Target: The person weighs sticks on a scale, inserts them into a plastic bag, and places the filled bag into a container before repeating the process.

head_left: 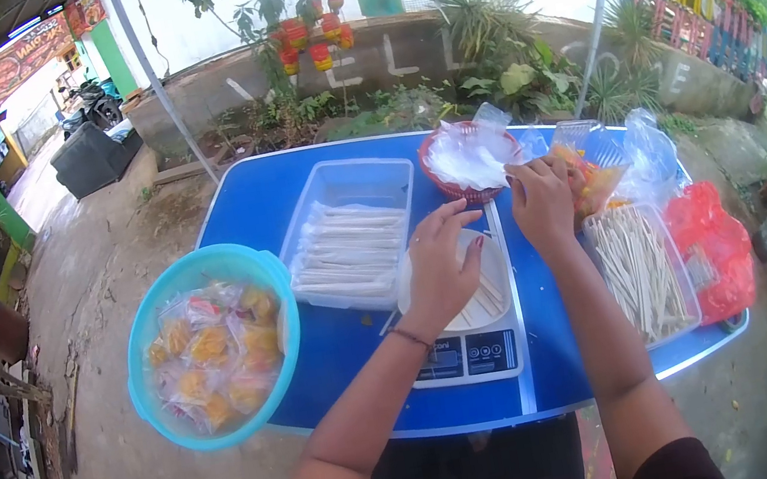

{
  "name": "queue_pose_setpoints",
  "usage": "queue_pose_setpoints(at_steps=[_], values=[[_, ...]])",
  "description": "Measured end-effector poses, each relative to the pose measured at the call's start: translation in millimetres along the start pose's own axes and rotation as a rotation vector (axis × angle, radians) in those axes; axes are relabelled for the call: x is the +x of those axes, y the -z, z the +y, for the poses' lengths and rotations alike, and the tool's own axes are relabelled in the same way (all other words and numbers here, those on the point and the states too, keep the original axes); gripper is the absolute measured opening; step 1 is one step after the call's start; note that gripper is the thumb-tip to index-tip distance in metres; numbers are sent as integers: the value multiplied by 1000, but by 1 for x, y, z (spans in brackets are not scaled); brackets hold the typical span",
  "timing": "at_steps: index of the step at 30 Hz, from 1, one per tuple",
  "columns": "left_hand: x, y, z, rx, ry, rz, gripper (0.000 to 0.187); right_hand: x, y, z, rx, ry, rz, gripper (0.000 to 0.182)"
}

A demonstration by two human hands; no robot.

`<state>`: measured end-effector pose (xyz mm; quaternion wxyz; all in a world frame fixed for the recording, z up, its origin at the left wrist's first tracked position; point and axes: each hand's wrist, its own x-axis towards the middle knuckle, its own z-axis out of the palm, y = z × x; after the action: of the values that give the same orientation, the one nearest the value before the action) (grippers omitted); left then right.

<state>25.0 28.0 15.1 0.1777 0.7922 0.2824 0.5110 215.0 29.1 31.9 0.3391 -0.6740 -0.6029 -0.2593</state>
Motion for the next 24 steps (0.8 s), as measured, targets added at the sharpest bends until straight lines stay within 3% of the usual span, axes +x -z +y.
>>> queue_pose_setpoints(at_steps=[4, 8, 11, 12, 13, 16, 20, 24], values=[[-3, 9, 5, 41, -43, 53, 38, 2, 35, -24, 195, 70, 171, 13], [1, 23, 24, 119, -101, 157, 50, -3, 72, -46, 480, 306, 179, 10], [-1, 35, 27, -64, -125, 30, 39, -8, 86, -53, 645, 443, 264, 22], [-5, 37, 29, -168, -107, -40, 36, -10, 91, -54, 744, 399, 253, 24], [-3, 39, 45, -300, -48, 23, 23, -12, 98, -55, 841, 355, 243, 26], [-10, 52, 57, -946, 415, -181, 20, -22, 110, -60, 1028, 167, 120, 31], [-22, 43, 32, -805, 501, -396, 21, -47, 75, -49, 1214, -205, -169, 21], [-38, 32, 5, -715, 547, -368, 20, -67, 43, -36, 1374, -420, -493, 13]])
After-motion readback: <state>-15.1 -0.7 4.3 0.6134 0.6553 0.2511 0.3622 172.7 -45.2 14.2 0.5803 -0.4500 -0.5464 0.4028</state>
